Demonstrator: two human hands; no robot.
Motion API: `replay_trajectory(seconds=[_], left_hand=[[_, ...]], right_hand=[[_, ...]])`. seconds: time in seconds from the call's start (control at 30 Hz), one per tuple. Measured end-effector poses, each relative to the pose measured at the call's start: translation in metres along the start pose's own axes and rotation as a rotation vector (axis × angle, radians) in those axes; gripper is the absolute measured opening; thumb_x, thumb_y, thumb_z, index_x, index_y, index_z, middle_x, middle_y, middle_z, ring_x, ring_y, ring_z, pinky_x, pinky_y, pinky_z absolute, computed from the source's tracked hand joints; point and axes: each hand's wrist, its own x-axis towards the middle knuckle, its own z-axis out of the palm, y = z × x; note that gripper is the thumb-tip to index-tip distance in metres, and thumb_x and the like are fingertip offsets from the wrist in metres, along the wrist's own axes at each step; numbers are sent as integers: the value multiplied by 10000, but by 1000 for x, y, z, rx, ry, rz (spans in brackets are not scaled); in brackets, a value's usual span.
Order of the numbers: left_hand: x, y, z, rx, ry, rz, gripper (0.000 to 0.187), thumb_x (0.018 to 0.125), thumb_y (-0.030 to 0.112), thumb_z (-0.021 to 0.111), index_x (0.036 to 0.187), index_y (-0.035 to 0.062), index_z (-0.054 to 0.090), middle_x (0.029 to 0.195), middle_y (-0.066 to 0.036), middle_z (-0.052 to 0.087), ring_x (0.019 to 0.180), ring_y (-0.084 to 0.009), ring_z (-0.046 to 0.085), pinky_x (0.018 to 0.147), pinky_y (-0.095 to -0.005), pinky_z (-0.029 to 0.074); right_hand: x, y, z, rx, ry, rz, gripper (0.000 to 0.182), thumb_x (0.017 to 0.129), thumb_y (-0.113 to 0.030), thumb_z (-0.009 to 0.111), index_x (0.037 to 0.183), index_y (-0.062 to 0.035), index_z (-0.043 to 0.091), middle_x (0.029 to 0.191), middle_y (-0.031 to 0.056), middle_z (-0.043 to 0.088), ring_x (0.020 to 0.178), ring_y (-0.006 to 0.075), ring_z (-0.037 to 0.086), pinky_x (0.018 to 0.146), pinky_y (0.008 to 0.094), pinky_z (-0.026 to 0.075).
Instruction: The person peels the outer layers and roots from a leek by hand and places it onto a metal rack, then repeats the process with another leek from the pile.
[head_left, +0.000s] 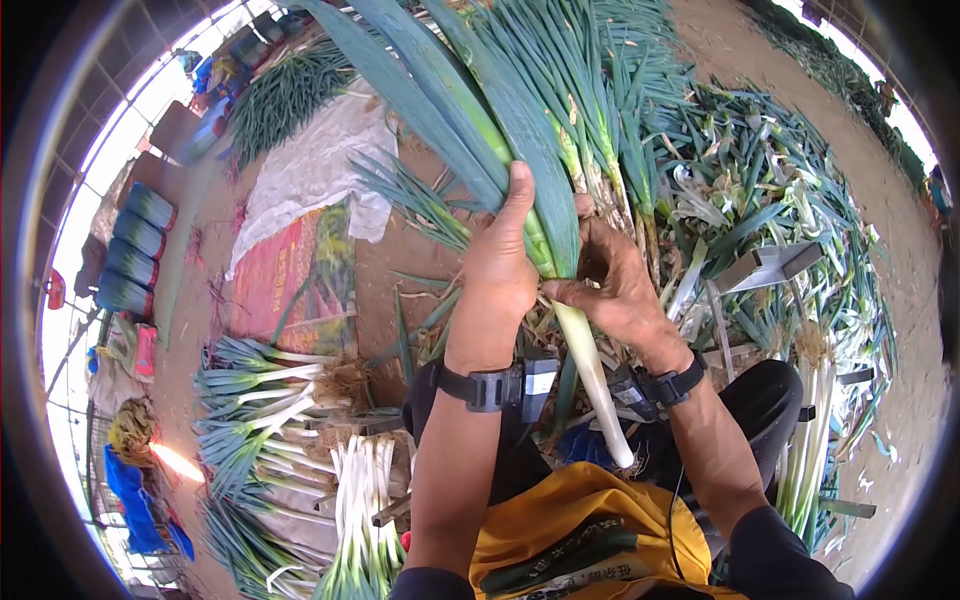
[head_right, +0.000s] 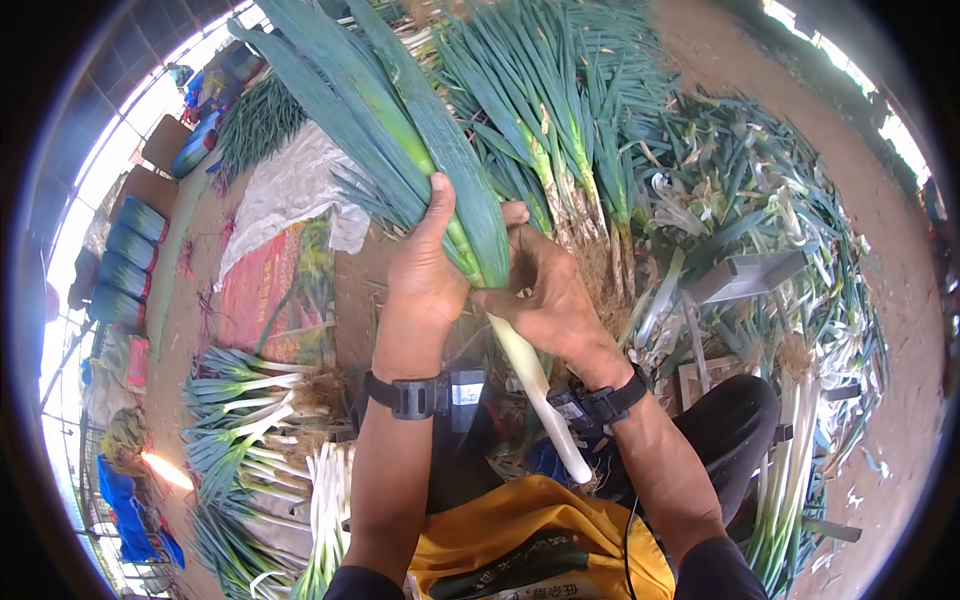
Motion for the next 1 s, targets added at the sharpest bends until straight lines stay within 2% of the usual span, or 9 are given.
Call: replay_trajectory(seconds=[0.07,0.27,0.33,0.47,0.73,0.8,0.83,0.9,1.0], left_hand=[[-1,-2,6,-43,50,59,608,860,498,687,1193,10,548,887,-174,694,771,-259,694,677,-382,574],[1,-11,4,54,115,75,525,869,489,672,1091,22,583,907,-194,689,856,-297,693,754,-414,572],[3,-16,0,69,142,59,524,873,492,667,1087,21,585,906,-188,690,840,-290,693,743,-410,572],[11,-19,-1,165,274,135,529,870,514,667,1049,22,594,865,-148,684,788,-273,693,693,-400,573],[9,-18,-3,197,346,241,583,831,519,718,1122,53,523,889,-84,638,744,-230,675,616,-359,562],[11,-20,-9,58,269,248,371,934,284,660,1130,-17,566,998,-72,644,832,-145,629,694,-296,525],[13,-21,-11,57,270,248,371,934,284,660,1130,-17,566,998,-72,644,832,-145,629,694,-296,525],[14,-18,-8,391,34,678,388,918,198,668,1199,-20,511,1069,-87,624,893,-150,615,736,-289,512],[17,-11,-8,180,185,593,437,904,154,676,1243,-23,467,1097,-96,614,928,-164,607,775,-301,508]], right_hand=[[-1,-3,0,-43,12,-25,433,723,54,752,1113,10,570,929,49,644,833,126,613,759,277,490],[-10,2,3,-59,77,-46,303,719,38,745,965,6,570,862,54,629,743,126,581,675,294,475],[-17,-12,15,-305,210,-157,229,733,28,727,886,-3,560,801,93,604,697,140,544,641,306,455],[-22,-14,15,-326,248,-78,191,749,26,706,877,-2,567,771,123,580,680,158,524,629,317,441],[-46,-9,22,-80,197,-294,204,758,26,706,863,-4,534,773,118,570,697,220,563,665,331,457],[-57,-13,15,-146,163,-299,220,759,42,699,863,-12,513,805,124,587,728,248,588,689,335,470],[-63,-15,13,-147,162,-299,220,759,42,699,863,-12,513,805,124,587,728,248,588,689,335,470],[-75,-17,8,-68,57,-312,240,754,59,697,863,-19,498,831,124,588,740,246,588,688,340,467],[-97,-25,1,278,77,-163,267,795,76,672,1019,-14,559,962,59,636,894,169,605,825,312,470]])
